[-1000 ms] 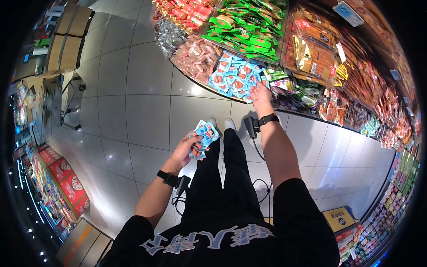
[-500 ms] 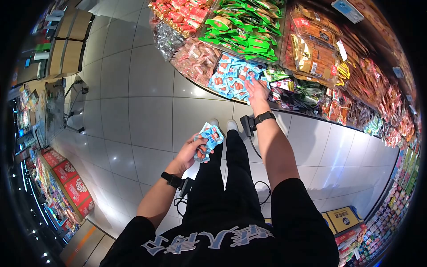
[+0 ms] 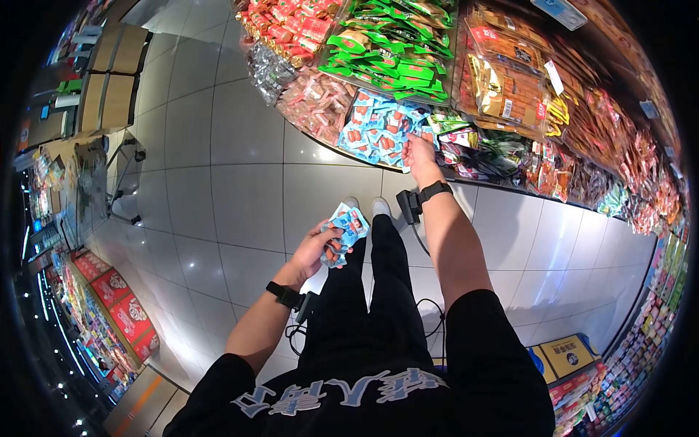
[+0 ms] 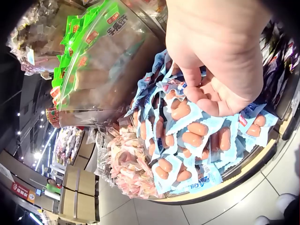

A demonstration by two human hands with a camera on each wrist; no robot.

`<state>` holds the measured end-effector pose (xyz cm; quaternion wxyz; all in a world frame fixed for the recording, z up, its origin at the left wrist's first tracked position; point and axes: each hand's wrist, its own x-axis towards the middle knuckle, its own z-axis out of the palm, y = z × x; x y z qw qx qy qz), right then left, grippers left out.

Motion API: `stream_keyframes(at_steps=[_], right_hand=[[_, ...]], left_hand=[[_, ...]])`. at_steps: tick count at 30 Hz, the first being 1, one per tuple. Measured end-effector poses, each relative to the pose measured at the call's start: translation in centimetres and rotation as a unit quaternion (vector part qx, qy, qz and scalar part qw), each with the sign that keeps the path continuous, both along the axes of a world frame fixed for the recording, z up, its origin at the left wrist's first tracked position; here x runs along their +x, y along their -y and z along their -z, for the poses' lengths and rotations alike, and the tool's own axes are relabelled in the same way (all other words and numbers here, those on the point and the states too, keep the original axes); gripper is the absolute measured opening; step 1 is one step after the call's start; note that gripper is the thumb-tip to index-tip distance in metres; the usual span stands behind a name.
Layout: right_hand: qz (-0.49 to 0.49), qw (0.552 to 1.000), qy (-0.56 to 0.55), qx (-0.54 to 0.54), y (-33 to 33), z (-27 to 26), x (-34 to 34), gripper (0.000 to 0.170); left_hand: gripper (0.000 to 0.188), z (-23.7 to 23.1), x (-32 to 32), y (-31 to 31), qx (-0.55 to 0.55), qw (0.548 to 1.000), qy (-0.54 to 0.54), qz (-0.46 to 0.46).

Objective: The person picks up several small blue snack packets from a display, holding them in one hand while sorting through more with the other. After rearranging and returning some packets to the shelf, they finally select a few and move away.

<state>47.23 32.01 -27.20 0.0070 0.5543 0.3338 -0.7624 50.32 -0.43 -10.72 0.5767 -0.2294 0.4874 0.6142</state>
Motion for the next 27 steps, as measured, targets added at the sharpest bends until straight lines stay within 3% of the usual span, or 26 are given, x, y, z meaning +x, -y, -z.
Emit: stream_keyframes(at_steps=[5, 7, 10, 14, 18, 21, 24, 27], right_hand=[[0.054, 0.998, -0.019, 0.009, -0.6, 1.0, -0.4, 0.012], [0.088, 0.996, -0.012, 0.028, -0.1, -0.2, -0.7, 0.017], [0.066, 0.996, 0.007, 0.060, 1.0, -4.0, 0.0, 0.019], [-0.079, 0.960, -0.044, 0.265, 4.1, -6.7, 2.5, 0.022], [-0.317, 0.905, -0.193, 0.208, 6.6, -11.5, 4.1, 0.018], [-0.408, 0.860, -0.158, 0.262, 6.6, -10.9, 4.8, 0.020], [-0.370, 0.905, -0.146, 0.152, 5.1, -11.9, 4.1, 0.019], [-0.256, 0.945, -0.087, 0.185, 3.1, -11.9, 3.2, 0.023]], left_hand=[[0.031, 0.6, 0.1, 0.1, -0.005, 1.000, -0.005, 0.004], [0.031, 0.5, 0.1, 0.1, -0.005, 1.000, -0.012, 0.000], [0.033, -0.1, -0.5, -0.9, 0.002, 1.000, -0.009, -0.011], [0.036, 0.5, -2.6, -3.2, 0.016, 0.999, -0.032, -0.028], [0.033, 3.2, -5.1, -5.5, 0.023, 0.998, -0.058, -0.001], [0.028, 3.2, -6.0, -6.8, 0.027, 0.996, -0.081, -0.006], [0.028, 2.9, -6.7, -6.9, 0.044, 0.994, -0.095, -0.020], [0.028, 2.2, -7.0, -6.4, 0.059, 0.993, -0.094, -0.045]])
